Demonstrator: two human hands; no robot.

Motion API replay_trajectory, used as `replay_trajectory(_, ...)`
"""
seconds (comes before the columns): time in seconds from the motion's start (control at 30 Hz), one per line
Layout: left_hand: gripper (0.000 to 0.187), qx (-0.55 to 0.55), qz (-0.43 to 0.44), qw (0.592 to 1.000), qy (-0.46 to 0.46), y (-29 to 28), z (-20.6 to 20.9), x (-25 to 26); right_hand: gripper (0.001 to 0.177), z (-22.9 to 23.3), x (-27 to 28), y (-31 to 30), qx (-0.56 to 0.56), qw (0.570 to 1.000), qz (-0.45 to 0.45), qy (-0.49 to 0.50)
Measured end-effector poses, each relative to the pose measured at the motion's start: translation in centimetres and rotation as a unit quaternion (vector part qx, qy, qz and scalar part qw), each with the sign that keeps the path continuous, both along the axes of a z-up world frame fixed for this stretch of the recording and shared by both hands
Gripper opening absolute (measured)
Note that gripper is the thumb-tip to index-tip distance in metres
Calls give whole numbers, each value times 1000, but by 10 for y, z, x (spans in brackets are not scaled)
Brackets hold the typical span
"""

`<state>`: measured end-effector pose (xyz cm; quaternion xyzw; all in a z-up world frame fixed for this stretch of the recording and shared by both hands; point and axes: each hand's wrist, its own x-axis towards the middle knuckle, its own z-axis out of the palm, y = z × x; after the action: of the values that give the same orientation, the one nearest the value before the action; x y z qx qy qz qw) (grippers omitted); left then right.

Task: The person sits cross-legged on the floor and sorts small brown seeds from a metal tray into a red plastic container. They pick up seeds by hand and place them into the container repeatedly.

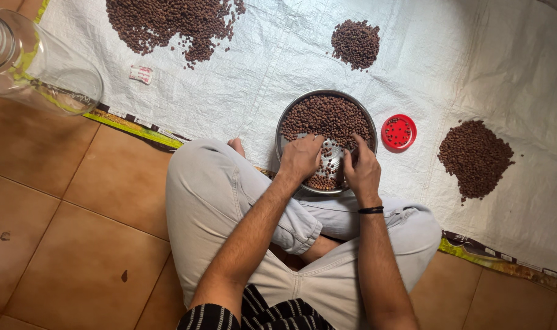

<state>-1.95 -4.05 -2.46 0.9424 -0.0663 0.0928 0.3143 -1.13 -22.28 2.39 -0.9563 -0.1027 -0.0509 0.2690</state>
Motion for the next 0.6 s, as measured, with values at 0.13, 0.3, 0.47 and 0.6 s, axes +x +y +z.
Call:
replay_trajectory(0.13,19,-24,22,999,-26,-2,-4,-1,41,-5,8,-1,-36,996,46,-68)
replay_trajectory(0.3,18,-23,15,999,-17,-4,-6,2,30,-8,8,-12,-15,997,57,-50)
replay_trajectory(0.47,15,-28,0,1000,-11,-7,-11,4,24,-1,12,-28,-2,1000,-14,-19)
replay_trajectory(0.6,12,-34,3,999,-18,-11,-14,6,25,4,11,-25,5,1000,-17,-17)
